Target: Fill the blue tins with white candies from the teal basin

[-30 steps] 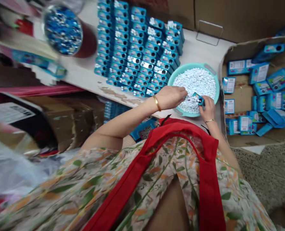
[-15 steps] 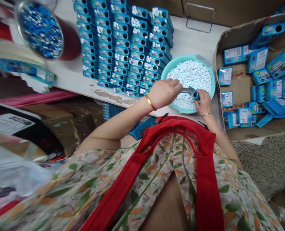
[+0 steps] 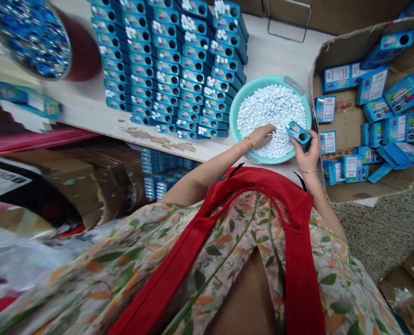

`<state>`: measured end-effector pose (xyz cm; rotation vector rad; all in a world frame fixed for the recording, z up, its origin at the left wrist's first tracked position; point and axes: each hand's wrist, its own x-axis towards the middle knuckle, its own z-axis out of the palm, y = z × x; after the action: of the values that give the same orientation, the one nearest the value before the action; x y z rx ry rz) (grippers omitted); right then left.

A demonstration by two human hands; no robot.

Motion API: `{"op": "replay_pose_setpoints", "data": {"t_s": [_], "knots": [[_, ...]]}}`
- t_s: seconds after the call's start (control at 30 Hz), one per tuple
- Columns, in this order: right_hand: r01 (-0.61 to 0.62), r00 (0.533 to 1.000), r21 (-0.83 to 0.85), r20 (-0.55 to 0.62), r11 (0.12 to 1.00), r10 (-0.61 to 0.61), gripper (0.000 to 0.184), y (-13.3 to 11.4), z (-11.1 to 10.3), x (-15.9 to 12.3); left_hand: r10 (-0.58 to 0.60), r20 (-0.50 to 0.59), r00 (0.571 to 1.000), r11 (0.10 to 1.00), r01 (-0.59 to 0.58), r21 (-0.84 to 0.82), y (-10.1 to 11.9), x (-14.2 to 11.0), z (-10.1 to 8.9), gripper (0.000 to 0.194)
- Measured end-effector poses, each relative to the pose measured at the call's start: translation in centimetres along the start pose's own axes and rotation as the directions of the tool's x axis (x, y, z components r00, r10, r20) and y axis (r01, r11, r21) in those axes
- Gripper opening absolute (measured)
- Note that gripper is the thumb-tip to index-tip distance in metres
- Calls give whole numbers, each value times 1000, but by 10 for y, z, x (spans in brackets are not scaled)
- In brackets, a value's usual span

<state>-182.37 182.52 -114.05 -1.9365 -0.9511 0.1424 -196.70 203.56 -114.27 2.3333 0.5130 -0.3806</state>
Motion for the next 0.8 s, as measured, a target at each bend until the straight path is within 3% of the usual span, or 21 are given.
{"op": "replay_pose_setpoints", "data": {"t_s": [0.1,0.23,0.43,0.57,0.8], "knots": [[-9,1000,18,-23,1000,10,61,2,1,0,47,-8,999,996,-48,-81,-8,-22,-24,45],[-3,1000,-10,6,1000,3,59,-2,4,3,87,-49,995,996,-87,-9,-11,-64,-71,44],[146,979,-138,160,980,-124,44,-18,23,9,146,-6,989,966,-141,217,24,-102,-123,46],[231,953,-154,233,961,-192,43,-25,36,9,123,60,991,919,-137,371,58,-105,-135,41],[211,950,-107,257,971,-178,45,-23,41,4,97,-50,994,884,-63,463,110,-118,-132,34]]}}
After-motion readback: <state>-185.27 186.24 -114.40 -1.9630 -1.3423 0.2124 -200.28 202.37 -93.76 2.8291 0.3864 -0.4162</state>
